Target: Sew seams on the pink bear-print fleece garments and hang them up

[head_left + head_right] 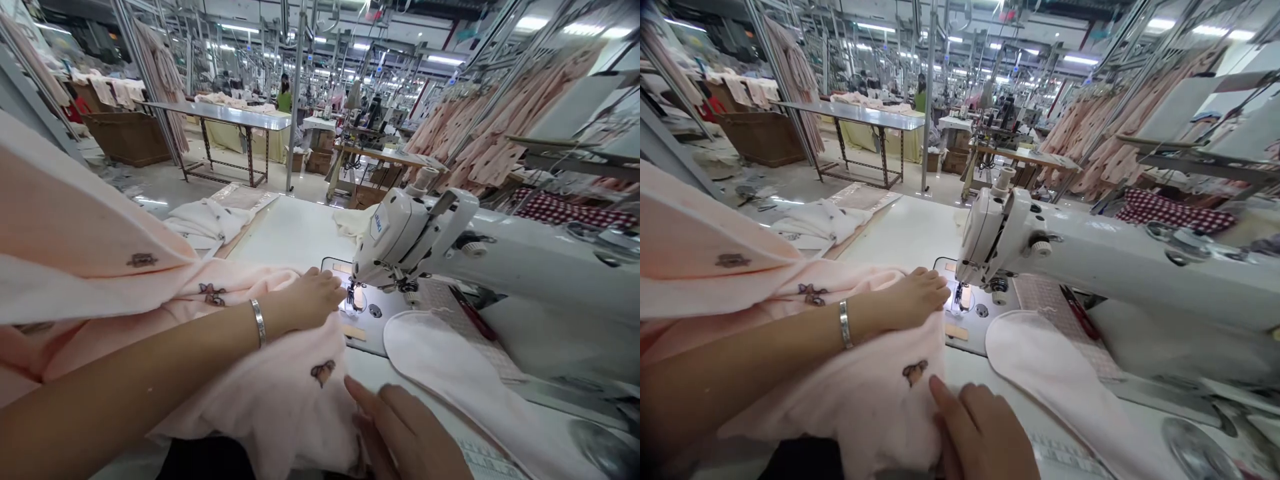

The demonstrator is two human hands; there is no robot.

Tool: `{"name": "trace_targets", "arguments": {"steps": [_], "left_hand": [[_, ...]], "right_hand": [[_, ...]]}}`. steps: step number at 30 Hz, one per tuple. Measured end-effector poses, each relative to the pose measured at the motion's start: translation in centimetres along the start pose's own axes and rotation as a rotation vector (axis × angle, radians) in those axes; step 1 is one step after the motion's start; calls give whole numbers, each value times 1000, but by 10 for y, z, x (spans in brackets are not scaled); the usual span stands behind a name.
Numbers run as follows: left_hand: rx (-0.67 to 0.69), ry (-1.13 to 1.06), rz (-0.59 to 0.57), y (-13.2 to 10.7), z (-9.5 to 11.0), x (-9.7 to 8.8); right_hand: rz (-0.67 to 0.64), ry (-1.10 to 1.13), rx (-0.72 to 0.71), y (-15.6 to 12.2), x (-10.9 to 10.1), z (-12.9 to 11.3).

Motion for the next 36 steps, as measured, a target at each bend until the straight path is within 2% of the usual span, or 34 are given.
{"name": "trace_targets", "arguments": {"steps": [4,8,10,12,15,17,19,23,24,26,28,31,36], "left_hand": [[-9,10,21,-3,-2,1],[-16,35,37,1,-8,-7],[-46,52,49,2,-5,-14],[-115,53,60,-3,9,-18],[-223,1,59,-19,37,-14],[-257,-95,75,-29,45,-7],[-208,-193,70,-32,39,-3],[42,-226,-50,-27,19,-6],[50,-223,-58,-28,19,-8],[-18,-233,-37,-34,28,-11],[-94,-258,-18,-45,45,-13],[-122,-307,-36,-57,65,-13],[-169,-327,-10,-50,64,-10]], "right_hand": [[54,-34,-30,42,6,16],[34,-9,-33,57,17,37],[12,-2,-26,55,19,43],[5,8,-17,48,19,44],[20,37,-25,35,19,39],[14,70,-63,28,21,33],[-4,93,-93,24,24,24],[-26,106,-104,24,27,6],[-40,123,-111,24,25,3],[-76,195,-120,22,19,4],[-103,232,-90,22,13,15],[-134,140,9,32,8,45],[-248,-18,129,65,16,83]]}}
Point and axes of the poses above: each hand's wrist, its own y-axis towards the middle knuckle, its own x-axis out of the palm, z = x × y, the point moved 2 cm from there along y, towards the middle knuckle, and after that the axes turned 7 degrees about -z, right-handed, at the moved point
